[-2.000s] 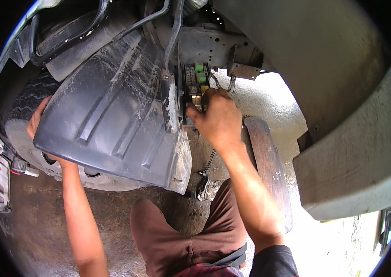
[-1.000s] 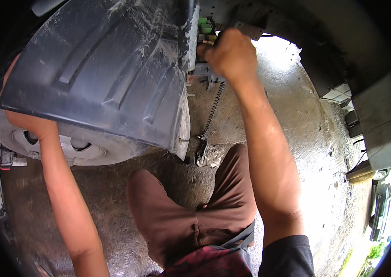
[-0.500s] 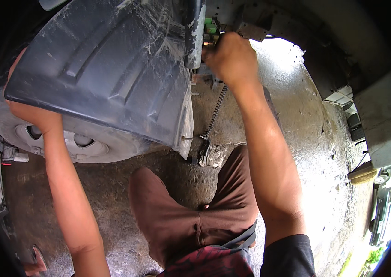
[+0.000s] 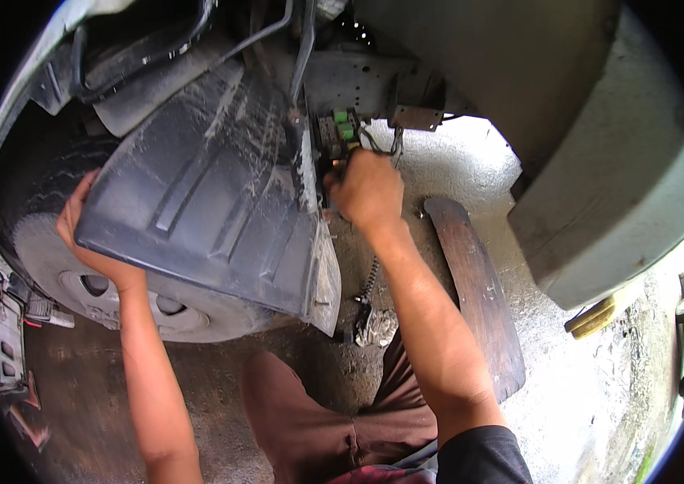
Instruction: The person is working on a vehicle's electrical system, using a screwdriver to adjust components near the wheel well. They manipulate a small electrical part and connect it to the vehicle's wiring.
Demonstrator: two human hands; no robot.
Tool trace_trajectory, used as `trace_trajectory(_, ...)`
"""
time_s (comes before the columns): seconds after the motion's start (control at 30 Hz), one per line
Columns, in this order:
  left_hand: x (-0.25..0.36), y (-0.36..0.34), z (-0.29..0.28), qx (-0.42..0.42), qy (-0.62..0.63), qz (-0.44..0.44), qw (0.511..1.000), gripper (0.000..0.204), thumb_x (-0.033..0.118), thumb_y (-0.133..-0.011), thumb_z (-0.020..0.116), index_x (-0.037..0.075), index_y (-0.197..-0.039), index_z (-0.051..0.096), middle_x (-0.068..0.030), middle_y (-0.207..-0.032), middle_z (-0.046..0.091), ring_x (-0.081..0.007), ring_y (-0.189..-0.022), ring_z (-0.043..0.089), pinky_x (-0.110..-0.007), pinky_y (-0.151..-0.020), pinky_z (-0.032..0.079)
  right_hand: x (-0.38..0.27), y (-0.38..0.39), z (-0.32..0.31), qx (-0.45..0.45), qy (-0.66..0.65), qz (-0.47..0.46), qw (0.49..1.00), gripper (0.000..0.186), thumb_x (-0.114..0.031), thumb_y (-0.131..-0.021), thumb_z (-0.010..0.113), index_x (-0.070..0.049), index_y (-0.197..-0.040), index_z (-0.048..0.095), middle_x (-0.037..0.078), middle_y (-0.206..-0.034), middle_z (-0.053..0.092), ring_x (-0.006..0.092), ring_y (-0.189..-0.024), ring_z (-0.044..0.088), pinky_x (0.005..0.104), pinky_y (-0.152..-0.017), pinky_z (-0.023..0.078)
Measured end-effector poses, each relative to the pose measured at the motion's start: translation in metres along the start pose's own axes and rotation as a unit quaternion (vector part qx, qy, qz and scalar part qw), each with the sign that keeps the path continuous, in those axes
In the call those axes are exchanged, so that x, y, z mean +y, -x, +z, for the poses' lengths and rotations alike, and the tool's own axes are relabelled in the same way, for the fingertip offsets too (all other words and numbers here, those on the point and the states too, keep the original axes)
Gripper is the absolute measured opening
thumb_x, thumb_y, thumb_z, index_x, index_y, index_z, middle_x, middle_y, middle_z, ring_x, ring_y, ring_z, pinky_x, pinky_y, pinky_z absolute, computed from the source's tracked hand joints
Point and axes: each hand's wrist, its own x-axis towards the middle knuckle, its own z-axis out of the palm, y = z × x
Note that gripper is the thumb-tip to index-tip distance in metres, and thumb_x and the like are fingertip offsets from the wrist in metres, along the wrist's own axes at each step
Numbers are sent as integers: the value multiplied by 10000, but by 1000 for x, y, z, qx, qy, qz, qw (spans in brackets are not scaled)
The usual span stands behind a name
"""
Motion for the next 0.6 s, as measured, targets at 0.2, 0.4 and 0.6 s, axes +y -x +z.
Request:
trace_trajectory(0.2, 9, -4, -3, -1, 15, -11, 1000, 399, 322, -809, 752, 107, -1145, 762, -11, -1062, 738, -267, -1091, 546, -386, -973, 446, 2, 3, 4, -22, -30, 19, 999, 397, -349, -825, 855, -53, -1068, 754, 233, -1048, 761, 434, -975, 747, 529, -849, 600)
trace_trajectory(0.4, 14, -4, -5, -6, 56, -49, 997, 409, 233, -764, 778, 99, -1150, 751, -15, -1009, 721, -245, -1061, 554, -376, -943, 457, 8, 16, 14, 38, -81, 13, 996, 532, -324, -801, 868, -5, -1159, 640, 243, -1164, 707, 459, -1002, 724, 545, -845, 592)
trace_trajectory(0.6, 23, -35, -28, 50, 244, -220, 943, 299, -42, -881, 706, 47, -1165, 728, -49, -1104, 727, -185, -1011, 615, -323, -912, 496, 7, 20, 25, 102, -122, 25, 987, 496, -305, -772, 860, -8, -1102, 641, 230, -1124, 701, 469, -977, 706, 549, -821, 586)
